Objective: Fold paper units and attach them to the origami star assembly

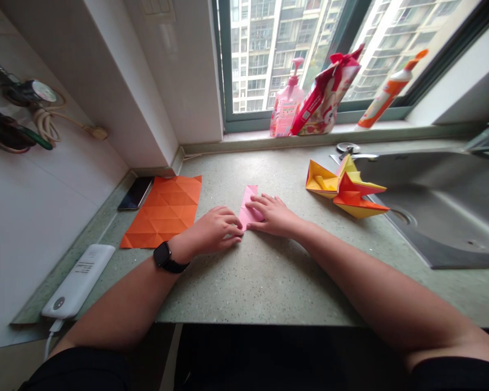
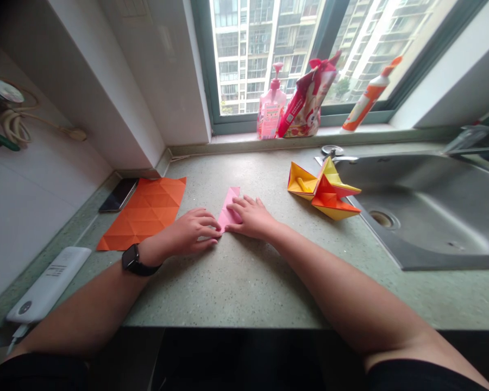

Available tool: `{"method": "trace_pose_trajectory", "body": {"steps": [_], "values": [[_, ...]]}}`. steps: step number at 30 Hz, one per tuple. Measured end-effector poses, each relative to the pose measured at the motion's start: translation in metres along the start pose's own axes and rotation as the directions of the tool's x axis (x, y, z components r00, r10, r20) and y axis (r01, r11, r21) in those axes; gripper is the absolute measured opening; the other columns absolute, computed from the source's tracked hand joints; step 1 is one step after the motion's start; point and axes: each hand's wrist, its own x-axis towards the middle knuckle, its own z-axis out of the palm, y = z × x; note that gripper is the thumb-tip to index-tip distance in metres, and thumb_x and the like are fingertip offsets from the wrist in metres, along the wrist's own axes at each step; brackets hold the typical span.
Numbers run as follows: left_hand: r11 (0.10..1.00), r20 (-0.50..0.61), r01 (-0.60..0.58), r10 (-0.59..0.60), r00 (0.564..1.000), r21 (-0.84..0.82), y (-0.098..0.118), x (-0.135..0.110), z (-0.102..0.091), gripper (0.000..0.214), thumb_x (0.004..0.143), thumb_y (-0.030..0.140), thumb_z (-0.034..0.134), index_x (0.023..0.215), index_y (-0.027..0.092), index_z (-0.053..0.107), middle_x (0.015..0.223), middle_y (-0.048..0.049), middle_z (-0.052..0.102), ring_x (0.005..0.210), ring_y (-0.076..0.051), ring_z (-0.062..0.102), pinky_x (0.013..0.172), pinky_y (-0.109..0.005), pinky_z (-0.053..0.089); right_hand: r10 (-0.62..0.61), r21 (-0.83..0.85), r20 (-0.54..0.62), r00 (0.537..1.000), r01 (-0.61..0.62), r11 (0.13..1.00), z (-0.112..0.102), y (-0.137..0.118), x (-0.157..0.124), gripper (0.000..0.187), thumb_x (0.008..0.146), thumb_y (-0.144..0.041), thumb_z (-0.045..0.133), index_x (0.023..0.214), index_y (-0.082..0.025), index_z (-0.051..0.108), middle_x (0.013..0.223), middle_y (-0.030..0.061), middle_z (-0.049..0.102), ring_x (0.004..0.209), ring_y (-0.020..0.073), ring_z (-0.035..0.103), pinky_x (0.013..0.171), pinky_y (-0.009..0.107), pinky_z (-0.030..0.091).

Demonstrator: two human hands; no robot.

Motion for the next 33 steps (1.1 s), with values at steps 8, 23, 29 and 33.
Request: {"method": "trace_pose_trajectory", "body": {"steps": [8,23,29,33], "values": [[0.971,0.007,0.176,-0.179,0.984,0.161,0.000,-0.004,-0.006,0.013,0.103,0.033,0.073,0.099,0.023,0.081,0.103,-0.0045,0.082,0.108,-0.025,0.072,0.123,-0.054,0.038,-0.024,-0.091,-0.090,0.996,0.016,0.996,-0.001,0.001,-0.001,0.054,0.111,-0.061,0.052,0.151,-0.029,0.067,0.166,0.0099,0.059,0.164,0.0428,0.037,0.132,0.074,0.023],[0.794,-0.063,0.529,-0.537,0.841,0.300,-0.016,-0.007,0.001,0.045,0.116,0.037,0.045,0.149,0.011,0.062,0.140,-0.0199,0.074,0.128,-0.035,0.068,0.116,-0.051,0.046,-0.347,0.084,-0.129,0.929,0.359,0.929,-0.015,-0.017,-0.012,0.027,0.106,-0.049,0.066,0.111,-0.027,0.080,0.114,0.0079,0.084,0.135,0.0317,0.069,0.133,0.066,0.025],[0.837,-0.047,0.491,-0.495,0.868,0.242,-0.024,-0.007,0.011,0.046,0.114,0.043,0.047,0.147,0.015,0.062,0.149,-0.0190,0.068,0.144,-0.035,0.059,0.120,-0.051,0.046,-0.482,0.280,-0.112,0.869,0.493,0.824,-0.012,-0.020,-0.011,0.029,0.105,-0.048,0.067,0.122,-0.027,0.079,0.122,0.0087,0.082,0.127,0.0298,0.071,0.128,0.061,0.038],[0.844,-0.031,0.488,-0.494,0.869,0.222,-0.024,-0.005,0.016,0.046,0.110,0.047,0.056,0.145,0.017,0.063,0.156,-0.0197,0.062,0.150,-0.037,0.053,0.124,-0.056,0.043,-0.486,0.323,-0.140,0.863,0.504,0.801,-0.012,-0.009,-0.009,0.048,0.095,-0.051,0.080,0.134,-0.025,0.073,0.131,0.0131,0.077,0.127,0.0319,0.069,0.116,0.053,0.051]]}}
